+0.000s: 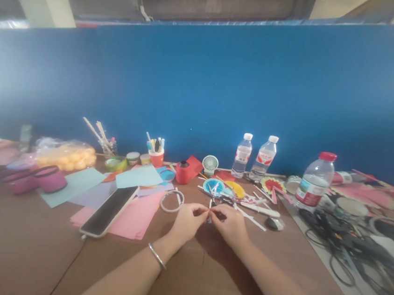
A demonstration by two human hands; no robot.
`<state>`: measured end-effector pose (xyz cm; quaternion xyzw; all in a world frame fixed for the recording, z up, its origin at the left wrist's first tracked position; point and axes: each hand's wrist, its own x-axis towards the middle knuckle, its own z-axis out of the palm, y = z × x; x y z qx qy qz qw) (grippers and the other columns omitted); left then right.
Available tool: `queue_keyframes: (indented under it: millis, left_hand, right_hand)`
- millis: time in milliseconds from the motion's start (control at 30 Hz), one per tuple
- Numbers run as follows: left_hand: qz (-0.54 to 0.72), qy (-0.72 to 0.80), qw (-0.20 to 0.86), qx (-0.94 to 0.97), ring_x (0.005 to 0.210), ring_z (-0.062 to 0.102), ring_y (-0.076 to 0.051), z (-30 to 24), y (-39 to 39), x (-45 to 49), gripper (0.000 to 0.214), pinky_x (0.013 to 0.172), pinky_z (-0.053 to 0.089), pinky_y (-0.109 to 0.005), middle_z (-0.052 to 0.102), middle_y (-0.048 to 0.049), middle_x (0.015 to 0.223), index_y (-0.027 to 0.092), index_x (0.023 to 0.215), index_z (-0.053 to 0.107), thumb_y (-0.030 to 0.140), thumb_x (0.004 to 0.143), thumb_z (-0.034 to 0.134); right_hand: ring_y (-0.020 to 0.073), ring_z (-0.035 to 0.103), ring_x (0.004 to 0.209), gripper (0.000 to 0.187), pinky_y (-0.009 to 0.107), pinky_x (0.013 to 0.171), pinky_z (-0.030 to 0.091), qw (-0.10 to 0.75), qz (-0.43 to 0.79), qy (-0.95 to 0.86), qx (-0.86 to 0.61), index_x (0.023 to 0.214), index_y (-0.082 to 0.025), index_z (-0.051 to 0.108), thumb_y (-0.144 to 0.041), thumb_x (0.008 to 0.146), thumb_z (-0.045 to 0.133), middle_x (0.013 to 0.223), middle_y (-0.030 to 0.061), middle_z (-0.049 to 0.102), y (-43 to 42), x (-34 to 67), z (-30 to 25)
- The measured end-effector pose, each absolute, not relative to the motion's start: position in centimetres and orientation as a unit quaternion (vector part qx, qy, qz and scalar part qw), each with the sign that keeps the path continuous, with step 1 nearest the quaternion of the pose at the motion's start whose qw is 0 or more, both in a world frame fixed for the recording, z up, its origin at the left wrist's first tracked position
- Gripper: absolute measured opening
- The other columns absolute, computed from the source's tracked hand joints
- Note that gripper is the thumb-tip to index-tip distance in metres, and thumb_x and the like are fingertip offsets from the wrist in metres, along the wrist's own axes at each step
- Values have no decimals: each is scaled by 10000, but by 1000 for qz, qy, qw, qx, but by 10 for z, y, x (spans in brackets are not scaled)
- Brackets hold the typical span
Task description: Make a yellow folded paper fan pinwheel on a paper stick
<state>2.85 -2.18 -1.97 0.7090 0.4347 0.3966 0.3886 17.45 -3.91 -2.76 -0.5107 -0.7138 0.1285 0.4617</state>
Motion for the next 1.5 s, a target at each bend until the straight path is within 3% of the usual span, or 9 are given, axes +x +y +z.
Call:
queue_keyframes:
  millis: [233,400,600,700,833,967,1133,1267,1500]
  left_hand:
    - [395,435,396,706,569,519,-130,-19,-22,29,189,548,394,-221,598,-20,575,132,647,620,271,691,499]
    - [389,464,481,634,435,460,-95,-20,-18,29,172,426,338,-204,562,-4,525,130,677,604,290,655,545]
    - [414,479,545,550,417,440,-73,-21,-12,27,116,388,279,-179,546,9,514,136,686,586,227,616,572]
    - [437,468,550,537,462,474,-75,-24,-9,25,109,427,310,-178,567,-8,561,128,687,573,218,624,569]
    - [458,445,546,542,520,495,-78,-30,-6,21,131,460,322,-176,576,-26,629,124,703,566,242,649,559]
    - [467,414,574,531,445,381,-33,-34,-5,22,134,400,225,-152,534,1,636,134,724,544,247,652,551]
    - [471,388,619,495,412,276,-12,-27,-8,25,120,380,123,-147,491,22,621,141,721,534,225,635,529]
    - [463,407,610,499,409,249,-12,-17,-14,26,180,375,110,-150,445,36,588,138,713,548,309,655,547]
    - [443,380,617,528,411,227,-10,-19,-16,30,233,377,115,-158,428,38,568,121,699,552,352,675,566]
  right_hand:
    - [146,562,598,116,240,581,416,482,204,-662,-536,653,-188,594,-223,703,496,645,4,620,-35,175,-28]
    - [137,515,556,118,237,540,406,571,277,-576,-516,665,-175,535,-267,710,477,600,-8,568,-28,176,-34]
    - [95,414,429,121,211,444,343,725,221,-369,-538,590,-187,451,-268,676,477,465,-62,437,-7,209,-35]
    - [113,472,458,116,232,466,375,744,190,-320,-555,678,-183,472,-294,687,440,542,-31,517,1,234,-33]
    - [166,522,558,238,280,566,388,651,110,-416,-625,634,-165,543,-389,685,480,582,26,578,1,248,-30]
    - [162,515,603,224,285,622,370,530,21,-556,-640,600,-175,560,-381,672,505,729,51,604,-7,228,-27]
    - [146,516,513,198,251,516,376,507,253,-590,-575,635,-190,574,-340,710,468,527,-15,564,-20,184,-31]
    - [144,524,534,172,230,441,397,545,431,-523,-494,773,-182,603,-296,665,532,628,1,596,-26,162,-35]
    - [161,564,674,283,239,529,450,634,497,-421,-416,827,-182,623,-355,605,644,769,23,631,-30,160,-31]
